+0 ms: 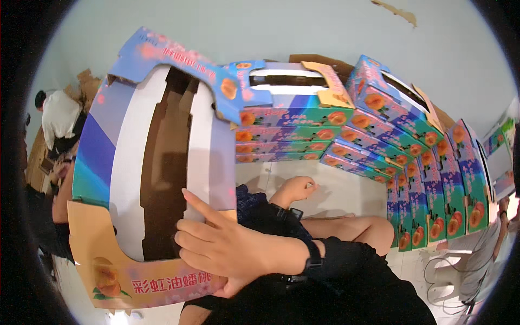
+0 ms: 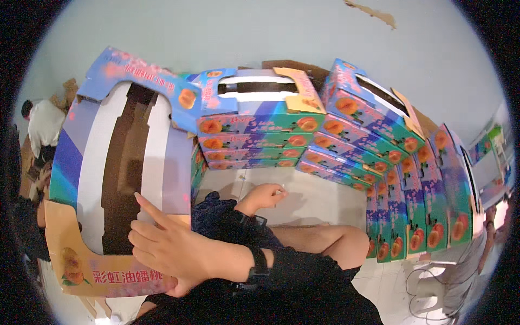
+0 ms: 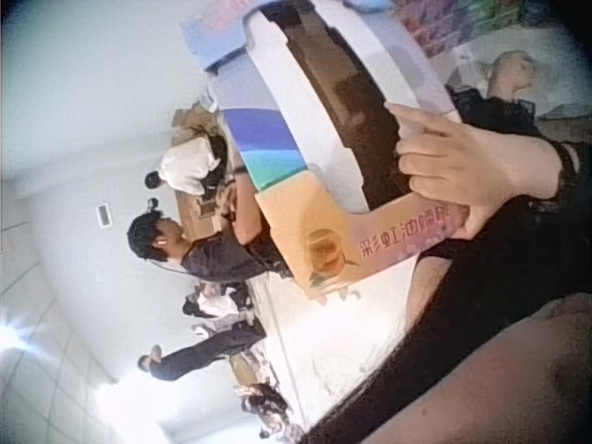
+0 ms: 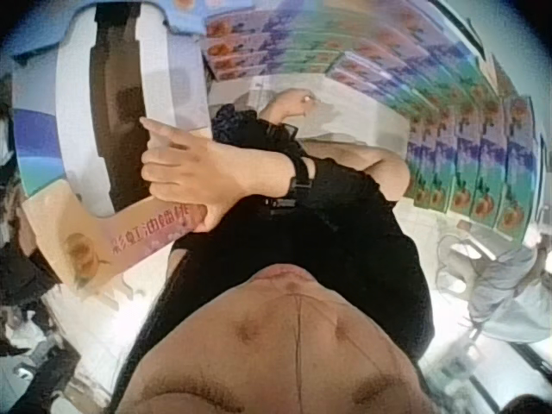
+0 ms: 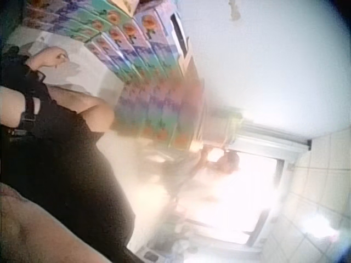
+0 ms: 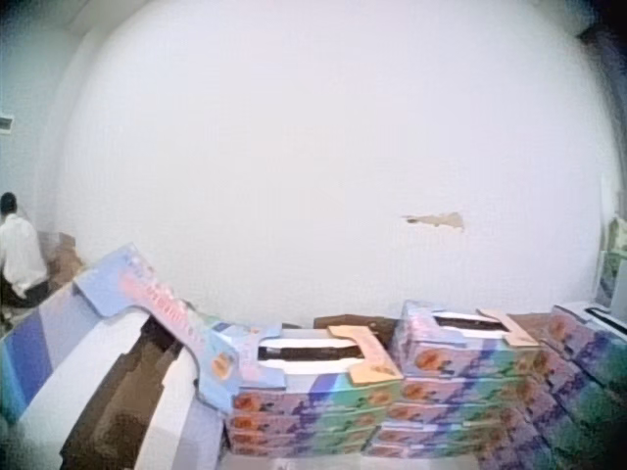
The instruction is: The person picks up pre-folded cardboard boxes, turns them over, and stacks them onto an existing pile of boxes.
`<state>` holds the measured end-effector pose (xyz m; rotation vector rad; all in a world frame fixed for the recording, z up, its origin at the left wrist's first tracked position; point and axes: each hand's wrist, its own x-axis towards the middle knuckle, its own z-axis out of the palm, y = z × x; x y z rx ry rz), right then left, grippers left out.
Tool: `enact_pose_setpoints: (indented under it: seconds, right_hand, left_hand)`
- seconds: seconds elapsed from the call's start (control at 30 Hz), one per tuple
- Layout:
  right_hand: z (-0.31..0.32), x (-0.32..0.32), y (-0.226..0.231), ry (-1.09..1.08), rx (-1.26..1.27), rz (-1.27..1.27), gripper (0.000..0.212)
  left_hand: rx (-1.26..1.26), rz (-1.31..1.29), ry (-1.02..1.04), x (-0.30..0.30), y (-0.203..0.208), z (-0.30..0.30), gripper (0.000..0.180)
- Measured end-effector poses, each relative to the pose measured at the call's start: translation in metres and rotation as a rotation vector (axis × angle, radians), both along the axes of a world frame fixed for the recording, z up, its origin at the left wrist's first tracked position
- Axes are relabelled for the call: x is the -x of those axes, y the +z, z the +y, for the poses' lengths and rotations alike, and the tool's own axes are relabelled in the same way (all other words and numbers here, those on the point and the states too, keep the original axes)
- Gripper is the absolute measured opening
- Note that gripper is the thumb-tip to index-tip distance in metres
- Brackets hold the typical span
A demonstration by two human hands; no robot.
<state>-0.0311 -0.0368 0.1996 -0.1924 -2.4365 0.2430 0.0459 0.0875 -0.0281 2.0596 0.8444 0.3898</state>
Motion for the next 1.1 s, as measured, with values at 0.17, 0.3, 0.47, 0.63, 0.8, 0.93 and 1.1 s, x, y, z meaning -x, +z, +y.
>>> enact_pose_setpoints:
  seconds: [0.17, 0.3, 0.47, 0.63, 0.8, 0.93, 1.1]
  right_hand:
    - [-0.027, -0.061, 0.024, -0.176, -0.154, -0.155, 0.044]
    - [-0.056, -0.139, 0.012, -0.319, -0.343, -0.305, 0.04]
    - [-0.108, -0.248, -0.032, -0.516, -0.412, -0.568, 0.036]
    - [-0.141, -0.302, -0.072, -0.518, -0.424, -0.677, 0.032]
    - [-0.152, -0.319, -0.066, -0.658, -0.43, -0.905, 0.046]
    - [-0.158, -0.319, -0.064, -0.849, -0.211, -0.792, 0.04]
    - [-0.157, -0.294, -0.048, -0.903, 0.071, -0.671, 0.041]
  left_hand:
    - [0.249, -0.495, 0.165, 0.015, -0.033, 0.022, 0.044]
    - [0.375, -0.551, 0.221, 0.044, 0.002, 0.029, 0.054]
    - [0.522, -0.781, 0.213, 0.069, 0.046, 0.021, 0.056]
    - [0.599, -0.837, 0.171, 0.061, 0.061, -0.004, 0.058]
    - [0.691, -0.804, 0.11, 0.024, 0.048, -0.033, 0.06]
    - [0.717, -0.788, 0.1, 0.016, 0.042, -0.045, 0.062]
    - [0.717, -0.784, 0.107, 0.02, 0.041, -0.05, 0.064]
